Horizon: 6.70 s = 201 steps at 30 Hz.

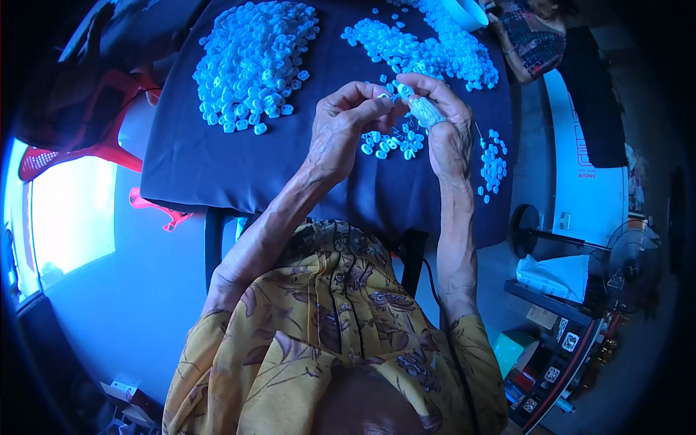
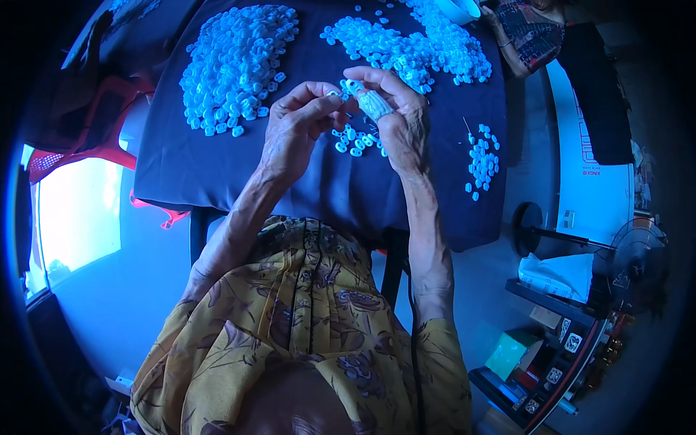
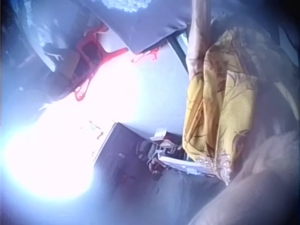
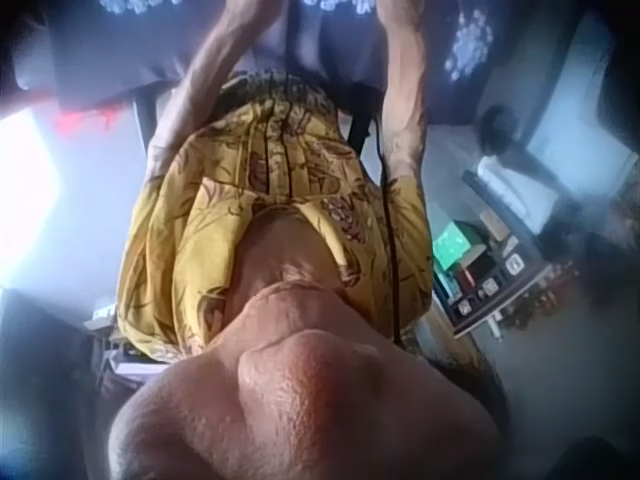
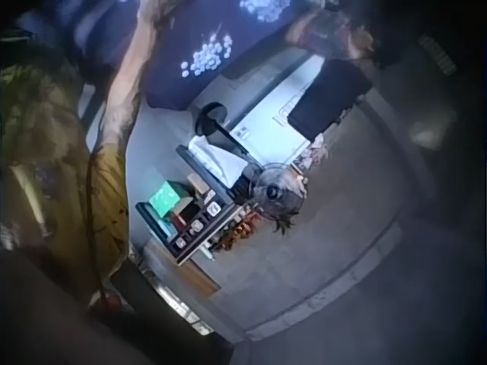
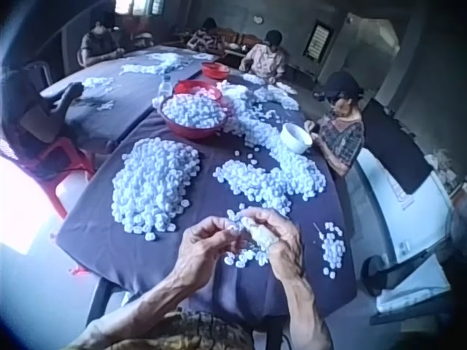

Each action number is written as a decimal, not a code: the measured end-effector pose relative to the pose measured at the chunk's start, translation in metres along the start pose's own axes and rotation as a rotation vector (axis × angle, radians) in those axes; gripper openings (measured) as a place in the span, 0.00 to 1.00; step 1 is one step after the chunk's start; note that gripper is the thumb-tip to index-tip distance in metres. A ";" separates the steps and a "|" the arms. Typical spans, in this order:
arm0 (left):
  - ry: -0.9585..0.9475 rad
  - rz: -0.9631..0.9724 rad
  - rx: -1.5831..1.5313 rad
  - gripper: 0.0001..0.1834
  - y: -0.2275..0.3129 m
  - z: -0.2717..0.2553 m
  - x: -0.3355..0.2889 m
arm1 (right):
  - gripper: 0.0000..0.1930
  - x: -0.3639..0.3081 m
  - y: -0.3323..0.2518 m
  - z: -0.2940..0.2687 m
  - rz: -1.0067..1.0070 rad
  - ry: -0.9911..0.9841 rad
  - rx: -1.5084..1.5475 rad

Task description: The person sorts small white plastic components by hand, placing them into a container on a table.

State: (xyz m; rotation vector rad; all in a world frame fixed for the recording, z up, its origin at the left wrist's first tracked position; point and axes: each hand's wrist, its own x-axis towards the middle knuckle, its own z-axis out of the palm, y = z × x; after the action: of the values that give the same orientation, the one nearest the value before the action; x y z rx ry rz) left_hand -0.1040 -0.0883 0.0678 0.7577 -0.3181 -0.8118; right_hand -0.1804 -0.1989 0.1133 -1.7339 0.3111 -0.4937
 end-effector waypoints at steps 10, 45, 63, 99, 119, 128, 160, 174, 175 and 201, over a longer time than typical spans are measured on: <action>0.036 0.041 -0.006 0.06 0.004 -0.010 0.004 | 0.17 0.013 -0.001 0.012 -0.006 -0.014 -0.087; 0.173 0.091 0.057 0.09 -0.006 -0.018 0.009 | 0.12 0.022 0.014 0.013 -0.405 -0.072 -0.655; 0.159 -0.118 -0.103 0.08 -0.009 -0.031 0.009 | 0.20 0.017 0.027 0.019 -0.477 -0.129 -0.699; 0.157 -0.204 -0.043 0.10 -0.021 -0.038 0.018 | 0.17 0.018 0.046 0.007 -0.522 -0.174 -1.031; 0.163 -0.293 -0.132 0.10 -0.028 -0.049 0.024 | 0.13 0.031 0.070 -0.005 -0.634 -0.307 -1.006; 0.144 -0.261 -0.107 0.09 -0.029 -0.049 0.026 | 0.15 0.030 0.069 -0.006 -0.639 -0.281 -0.983; 0.157 -0.264 -0.086 0.07 -0.026 -0.045 0.032 | 0.07 0.044 0.060 -0.004 -0.676 -0.334 -0.942; 0.142 -0.234 0.004 0.09 -0.036 -0.048 0.027 | 0.05 0.049 0.073 -0.011 -0.775 -0.409 -0.914; 0.138 -0.233 0.015 0.09 -0.038 -0.049 0.028 | 0.05 0.048 0.071 -0.010 -0.764 -0.401 -0.919; 0.297 0.008 0.347 0.10 0.014 -0.086 0.033 | 0.09 0.043 0.098 -0.043 -0.135 -0.194 -0.683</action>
State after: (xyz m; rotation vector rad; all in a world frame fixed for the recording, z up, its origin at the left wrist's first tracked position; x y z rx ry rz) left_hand -0.0295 -0.0655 0.0169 1.1871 -0.1953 -0.6313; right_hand -0.1579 -0.2776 0.0313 -2.4612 0.2371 -0.3254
